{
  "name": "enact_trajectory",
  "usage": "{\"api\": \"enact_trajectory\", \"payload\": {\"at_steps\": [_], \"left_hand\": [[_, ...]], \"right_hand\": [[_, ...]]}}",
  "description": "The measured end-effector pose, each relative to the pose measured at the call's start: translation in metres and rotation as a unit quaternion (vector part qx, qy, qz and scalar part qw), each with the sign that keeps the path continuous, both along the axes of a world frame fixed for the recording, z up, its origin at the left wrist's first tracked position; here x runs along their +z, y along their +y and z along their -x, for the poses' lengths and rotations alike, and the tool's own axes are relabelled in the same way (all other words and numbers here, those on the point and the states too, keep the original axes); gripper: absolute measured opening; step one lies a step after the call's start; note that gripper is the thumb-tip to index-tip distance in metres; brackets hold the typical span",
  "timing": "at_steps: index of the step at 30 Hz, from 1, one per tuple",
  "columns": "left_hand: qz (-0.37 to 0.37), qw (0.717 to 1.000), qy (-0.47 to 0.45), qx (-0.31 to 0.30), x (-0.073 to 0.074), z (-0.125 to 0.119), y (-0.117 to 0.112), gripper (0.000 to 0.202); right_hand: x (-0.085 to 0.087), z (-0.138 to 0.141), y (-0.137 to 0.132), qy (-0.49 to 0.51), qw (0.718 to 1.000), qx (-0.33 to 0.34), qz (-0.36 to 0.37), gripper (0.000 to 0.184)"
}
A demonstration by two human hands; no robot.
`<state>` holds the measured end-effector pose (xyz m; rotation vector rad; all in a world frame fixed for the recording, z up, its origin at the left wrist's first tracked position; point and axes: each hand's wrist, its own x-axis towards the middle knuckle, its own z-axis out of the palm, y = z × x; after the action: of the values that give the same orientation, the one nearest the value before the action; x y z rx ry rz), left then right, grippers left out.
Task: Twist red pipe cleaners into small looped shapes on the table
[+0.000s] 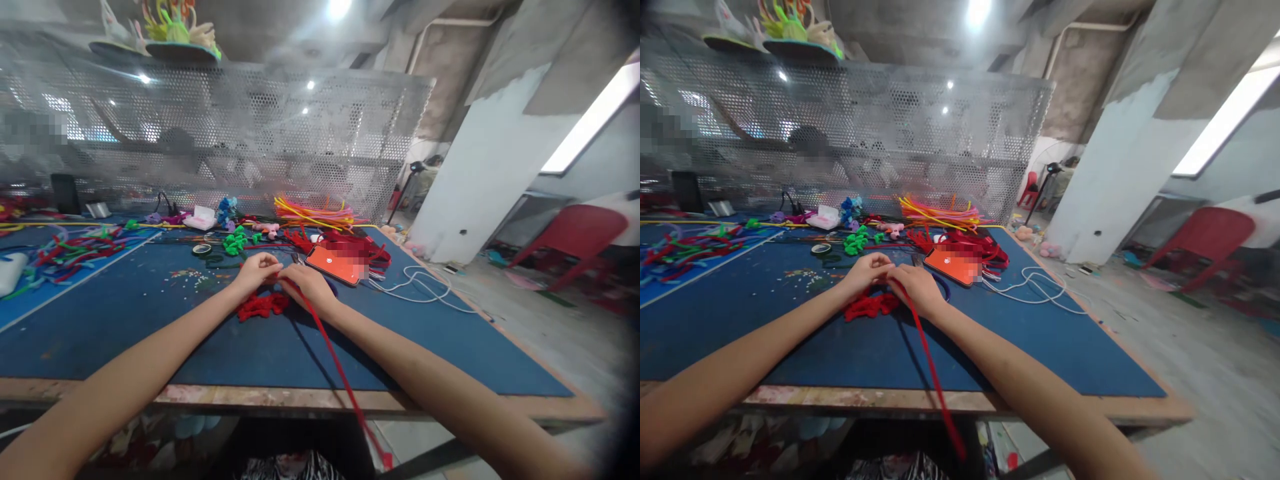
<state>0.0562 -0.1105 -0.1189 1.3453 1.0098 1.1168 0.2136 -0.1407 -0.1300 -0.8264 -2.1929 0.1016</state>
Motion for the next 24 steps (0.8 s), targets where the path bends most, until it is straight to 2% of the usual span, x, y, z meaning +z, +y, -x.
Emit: {"api": "enact_trajectory", "payload": {"at_steps": [6,9,15,19,24], "left_hand": [[0.01,0.999,-0.038,0.034,0.001,0.0,-0.001,0.029],[0.019,0.998,-0.05,0.045,0.002,-0.001,-0.001,0.027],[0.029,0.996,-0.057,0.061,0.0,0.0,0.002,0.022],[0.033,0.997,-0.042,0.055,0.0,-0.001,0.002,0.019],[0.029,0.998,-0.019,0.044,0.0,-0.002,0.001,0.015]], "right_hand": [[-0.006,-0.004,0.008,0.15,0.986,-0.056,0.045,0.017],[-0.006,-0.011,0.008,0.187,0.976,-0.08,0.077,0.017],[-0.006,-0.017,0.016,0.185,0.975,-0.066,0.106,0.013],[-0.006,-0.017,0.015,0.162,0.981,-0.035,0.099,0.025],[-0.006,-0.016,0.014,0.129,0.988,-0.009,0.08,0.02]]}}
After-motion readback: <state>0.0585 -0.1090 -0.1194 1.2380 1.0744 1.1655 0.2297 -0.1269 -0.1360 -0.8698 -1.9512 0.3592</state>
